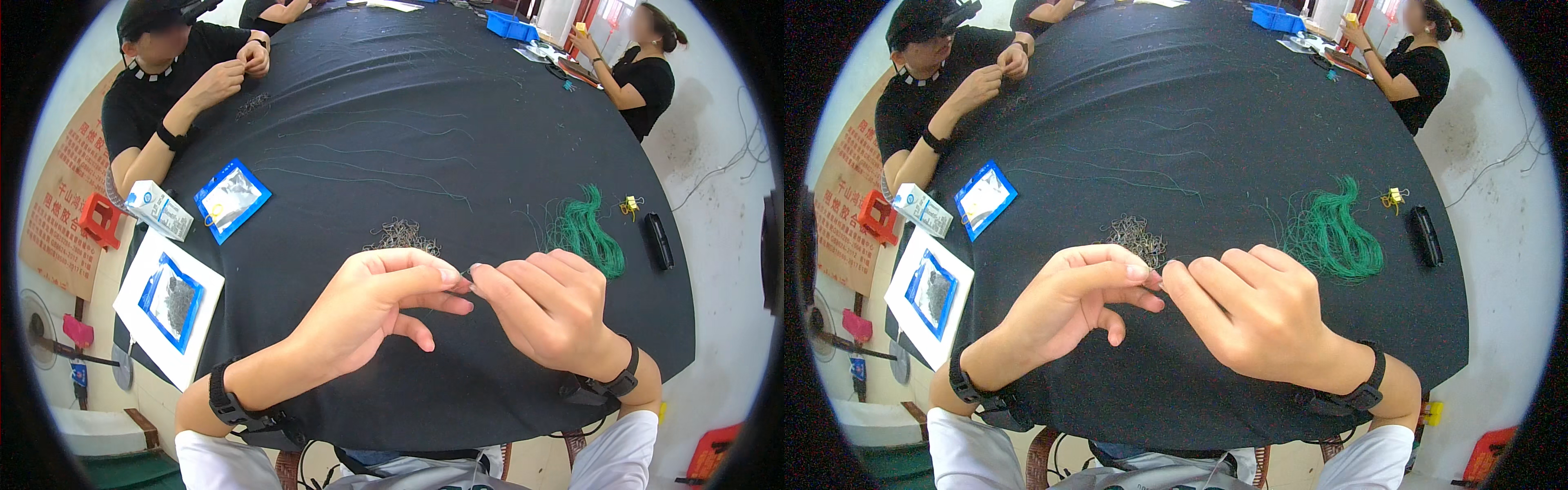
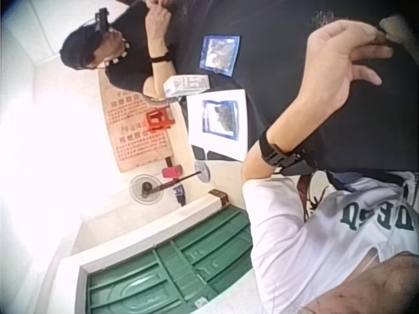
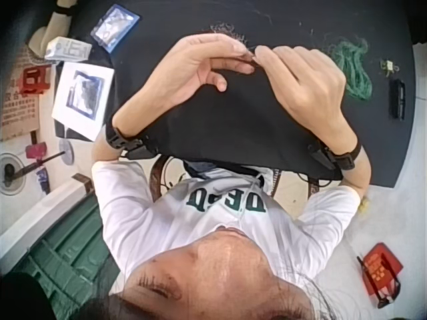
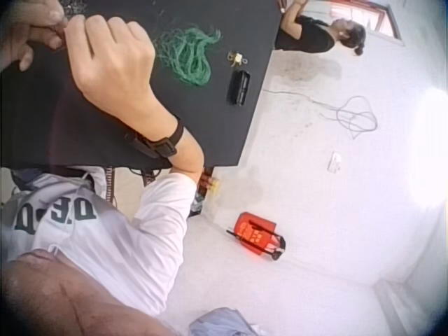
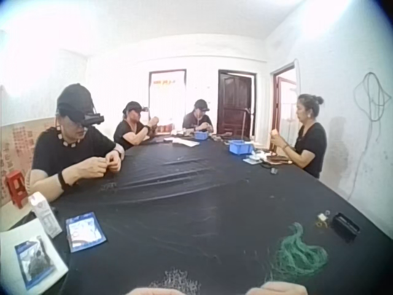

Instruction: The person assembles fishing gear by hand at a table, taking small metal hooks and tying them to green fishing line. The person repeatedly threads the line through the eyes of the hooks and knots them securely, working through a pile of hooks on the table.

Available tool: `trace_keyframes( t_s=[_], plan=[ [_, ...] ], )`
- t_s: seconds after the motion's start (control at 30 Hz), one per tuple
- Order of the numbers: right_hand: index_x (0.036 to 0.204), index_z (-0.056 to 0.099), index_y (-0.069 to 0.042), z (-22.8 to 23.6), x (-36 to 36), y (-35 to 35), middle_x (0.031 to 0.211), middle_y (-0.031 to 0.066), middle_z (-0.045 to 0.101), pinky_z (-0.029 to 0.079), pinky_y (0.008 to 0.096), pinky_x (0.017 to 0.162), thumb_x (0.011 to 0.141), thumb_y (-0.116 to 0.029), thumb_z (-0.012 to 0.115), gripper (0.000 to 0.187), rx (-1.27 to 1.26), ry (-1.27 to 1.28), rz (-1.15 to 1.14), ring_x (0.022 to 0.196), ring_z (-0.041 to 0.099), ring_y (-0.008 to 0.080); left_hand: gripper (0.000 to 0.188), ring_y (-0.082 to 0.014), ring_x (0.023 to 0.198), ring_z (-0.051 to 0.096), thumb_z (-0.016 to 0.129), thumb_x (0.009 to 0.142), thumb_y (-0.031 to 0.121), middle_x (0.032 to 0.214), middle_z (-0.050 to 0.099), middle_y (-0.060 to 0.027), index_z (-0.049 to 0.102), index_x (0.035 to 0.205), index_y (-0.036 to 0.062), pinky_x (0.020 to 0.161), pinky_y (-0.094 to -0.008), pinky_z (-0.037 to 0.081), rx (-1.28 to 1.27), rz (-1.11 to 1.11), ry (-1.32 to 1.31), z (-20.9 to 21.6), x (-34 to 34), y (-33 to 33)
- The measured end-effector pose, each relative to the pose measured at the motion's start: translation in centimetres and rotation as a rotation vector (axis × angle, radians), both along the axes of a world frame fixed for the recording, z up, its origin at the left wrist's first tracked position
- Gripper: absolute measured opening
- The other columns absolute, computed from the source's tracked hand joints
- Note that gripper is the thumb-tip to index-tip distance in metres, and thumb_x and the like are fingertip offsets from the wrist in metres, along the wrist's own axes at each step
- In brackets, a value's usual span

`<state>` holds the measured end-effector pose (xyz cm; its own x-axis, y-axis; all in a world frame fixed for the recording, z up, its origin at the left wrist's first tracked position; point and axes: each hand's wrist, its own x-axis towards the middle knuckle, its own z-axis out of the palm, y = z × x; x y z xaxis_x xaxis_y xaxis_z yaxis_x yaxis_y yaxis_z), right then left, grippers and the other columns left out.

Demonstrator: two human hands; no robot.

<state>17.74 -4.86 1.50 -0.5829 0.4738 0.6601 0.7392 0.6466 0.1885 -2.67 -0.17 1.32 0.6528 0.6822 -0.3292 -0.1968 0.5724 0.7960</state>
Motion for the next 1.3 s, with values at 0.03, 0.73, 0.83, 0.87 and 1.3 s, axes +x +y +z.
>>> trace_keyframes(
  t_s=[0.03, 0.73, 0.83, 0.87, 1.3],
  plan=[
    [0.089, 0.066, -0.001, 0.0, 0.0, 0.0, 0.072, 0.0008, 0.056, 0.035, 0.0249, 0.047, 0.063, -0.011, 0.068, 0.028, 0.004, 0.0, 0.0, 0.055, 0.051, 0.0109, 0.015, -0.0192, 0.086, 0.067, 0.061, 0.089, 0.015, 0.096, 0.066, -0.0115, 0.064, 0.095, 0.0011, 0.047, -0.0264, 0.05, -0.005, -0.001, 0.004, 0.0, 0.0, 0.0],
    [0.089, 0.067, -0.001, -0.4, 0.1, 0.3, 0.071, 0.0007, 0.055, 0.035, 0.025, 0.047, 0.063, -0.012, 0.068, 0.029, 0.033, 0.024, 0.009, 0.054, 0.05, 0.0112, 0.014, -0.0096, 0.062, 0.056, 0.061, 0.089, 0.013, 0.089, 0.065, -0.0111, 0.064, 0.092, -0.0007, 0.044, -0.0246, 0.047, -0.028, -0.014, -0.033, -0.6, 0.3, -0.1],
    [0.088, 0.066, -0.001, -0.4, 0.1, 0.4, 0.072, 0.0011, 0.056, 0.036, 0.025, 0.047, 0.061, -0.012, 0.068, 0.029, 0.04, 0.027, 0.017, 0.055, 0.051, 0.0114, 0.015, -0.0091, 0.064, 0.056, 0.061, 0.089, 0.013, 0.089, 0.065, -0.0107, 0.064, 0.093, -0.0009, 0.045, -0.0244, 0.047, -0.028, -0.033, -0.038, -0.8, 0.3, -0.1],
    [0.088, 0.066, -0.001, -0.4, 0.1, 0.4, 0.072, 0.0012, 0.056, 0.036, 0.025, 0.047, 0.061, -0.012, 0.068, 0.029, 0.033, 0.024, 0.016, 0.055, 0.051, 0.0115, 0.015, -0.0091, 0.064, 0.056, 0.061, 0.089, 0.013, 0.089, 0.065, -0.0105, 0.064, 0.093, -0.0009, 0.045, -0.0243, 0.047, -0.025, -0.032, -0.03, -0.9, 0.3, -0.1],
    [0.087, 0.064, -0.004, -0.7, 0.4, 0.7, 0.072, 0.0, 0.058, 0.039, 0.0254, 0.047, 0.062, -0.008, 0.068, 0.026, -0.07, 0.083, 0.018, 0.054, 0.051, 0.0124, 0.013, -0.0059, 0.061, 0.051, 0.059, 0.092, 0.011, 0.087, 0.064, -0.0082, 0.063, 0.094, -0.0015, 0.05, -0.0209, 0.044, 0.155, -0.039, -0.018, -1.3, 0.4, -0.1]
  ],
)
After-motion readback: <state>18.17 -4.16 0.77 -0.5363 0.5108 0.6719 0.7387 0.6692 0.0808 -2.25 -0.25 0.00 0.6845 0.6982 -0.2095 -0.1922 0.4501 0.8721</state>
